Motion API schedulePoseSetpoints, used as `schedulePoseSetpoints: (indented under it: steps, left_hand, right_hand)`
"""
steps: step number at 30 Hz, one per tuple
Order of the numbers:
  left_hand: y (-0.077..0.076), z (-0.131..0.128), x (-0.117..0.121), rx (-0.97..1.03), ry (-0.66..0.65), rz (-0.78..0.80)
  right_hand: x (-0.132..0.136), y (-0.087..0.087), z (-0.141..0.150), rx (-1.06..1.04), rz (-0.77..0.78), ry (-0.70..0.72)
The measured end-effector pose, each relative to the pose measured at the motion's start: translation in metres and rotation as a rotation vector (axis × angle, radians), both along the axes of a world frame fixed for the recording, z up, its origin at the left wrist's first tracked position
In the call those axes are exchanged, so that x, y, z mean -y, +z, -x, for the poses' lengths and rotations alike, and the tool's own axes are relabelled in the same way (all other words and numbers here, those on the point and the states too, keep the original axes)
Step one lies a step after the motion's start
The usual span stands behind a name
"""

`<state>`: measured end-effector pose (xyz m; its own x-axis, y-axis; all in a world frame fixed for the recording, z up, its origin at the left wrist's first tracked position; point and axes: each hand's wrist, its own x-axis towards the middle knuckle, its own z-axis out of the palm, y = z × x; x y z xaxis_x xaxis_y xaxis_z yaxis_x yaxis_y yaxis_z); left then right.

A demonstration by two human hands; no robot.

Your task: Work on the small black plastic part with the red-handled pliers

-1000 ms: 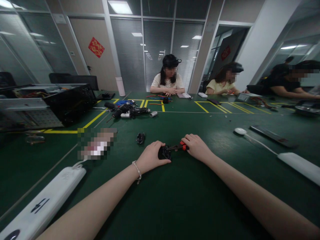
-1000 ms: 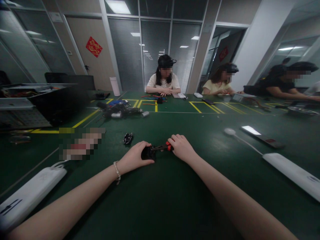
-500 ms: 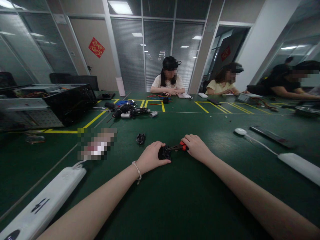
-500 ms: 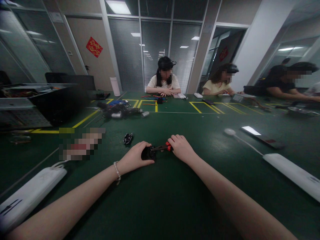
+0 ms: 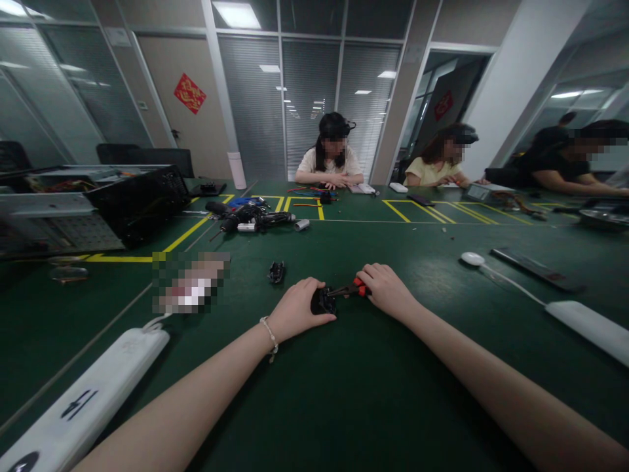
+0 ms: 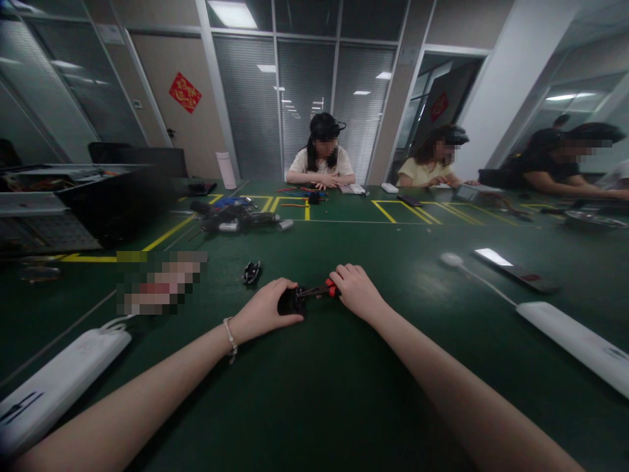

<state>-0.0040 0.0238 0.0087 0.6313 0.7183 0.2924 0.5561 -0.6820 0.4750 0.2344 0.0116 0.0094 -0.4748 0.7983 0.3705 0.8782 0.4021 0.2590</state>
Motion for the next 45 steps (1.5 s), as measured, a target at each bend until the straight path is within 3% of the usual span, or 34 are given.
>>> schedulePoseSetpoints:
  steps: [45]
  left_hand:
    - [0.0012,-0.0004,-0.0001,-0.007,0.007,0.002]
  right_hand:
    - [-0.0001,-0.0007,0.0001,0.013,-0.003,-0.015]
